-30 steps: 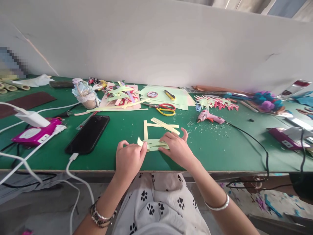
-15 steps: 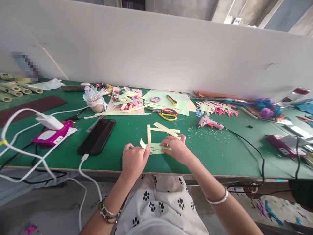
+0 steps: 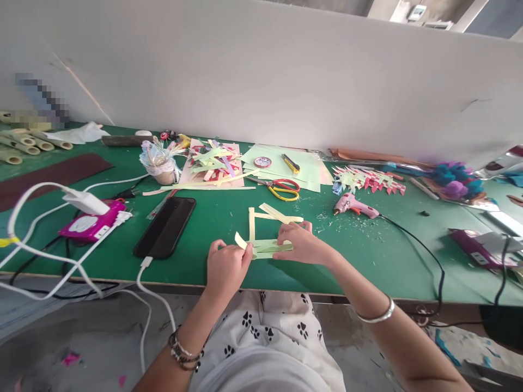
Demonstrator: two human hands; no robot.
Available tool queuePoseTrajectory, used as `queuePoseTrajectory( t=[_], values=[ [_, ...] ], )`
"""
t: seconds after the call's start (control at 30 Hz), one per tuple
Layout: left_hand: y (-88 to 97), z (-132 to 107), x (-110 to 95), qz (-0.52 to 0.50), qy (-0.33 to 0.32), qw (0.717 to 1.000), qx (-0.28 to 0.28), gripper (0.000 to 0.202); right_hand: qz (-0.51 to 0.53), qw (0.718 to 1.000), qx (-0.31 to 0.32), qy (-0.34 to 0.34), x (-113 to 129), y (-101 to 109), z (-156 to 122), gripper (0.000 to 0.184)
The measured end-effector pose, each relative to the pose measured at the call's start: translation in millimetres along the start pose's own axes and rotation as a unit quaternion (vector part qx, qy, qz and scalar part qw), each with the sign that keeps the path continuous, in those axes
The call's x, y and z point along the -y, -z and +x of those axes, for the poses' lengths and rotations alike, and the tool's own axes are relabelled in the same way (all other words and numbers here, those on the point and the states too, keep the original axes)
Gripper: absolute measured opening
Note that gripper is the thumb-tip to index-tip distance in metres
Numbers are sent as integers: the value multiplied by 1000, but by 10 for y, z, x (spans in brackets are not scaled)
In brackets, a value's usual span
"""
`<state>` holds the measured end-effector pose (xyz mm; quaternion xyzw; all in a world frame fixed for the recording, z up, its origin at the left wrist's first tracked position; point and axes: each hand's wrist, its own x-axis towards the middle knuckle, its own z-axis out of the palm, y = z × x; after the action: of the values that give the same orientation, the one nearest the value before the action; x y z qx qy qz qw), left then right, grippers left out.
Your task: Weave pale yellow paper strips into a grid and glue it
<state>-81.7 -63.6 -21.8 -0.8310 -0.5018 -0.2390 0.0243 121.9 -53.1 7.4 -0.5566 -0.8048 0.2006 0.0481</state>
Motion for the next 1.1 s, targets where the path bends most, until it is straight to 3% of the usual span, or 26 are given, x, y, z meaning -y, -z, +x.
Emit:
queuePoseTrajectory(
  t=[0.13,0.27,0.4,0.57,0.7,0.9,1.03,1.1],
  values=[
    [11,-13,-28,2,4,1000,-6,35,39,998,38,-19,15,162,-20,30],
    [11,-27,-58,23,10,999,-22,29,84,992,99,-12,92,353,16,14],
    [19,-18,-99,17,11,1000,-21,26,95,984,138,55,114,515,65,35],
    [50,-6,-150,-40,30,999,-5,19,75,964,177,186,70,584,82,40],
    [56,-6,-170,-50,45,998,-9,18,75,967,142,196,13,569,107,47],
    [56,3,-174,-3,28,1000,-1,22,156,959,152,180,-105,510,60,30],
    [55,12,-171,27,26,999,-1,26,2,997,21,80,-5,220,-79,26],
    [51,16,-171,30,31,999,-2,27,-72,996,-46,24,65,8,-138,25]
  ],
)
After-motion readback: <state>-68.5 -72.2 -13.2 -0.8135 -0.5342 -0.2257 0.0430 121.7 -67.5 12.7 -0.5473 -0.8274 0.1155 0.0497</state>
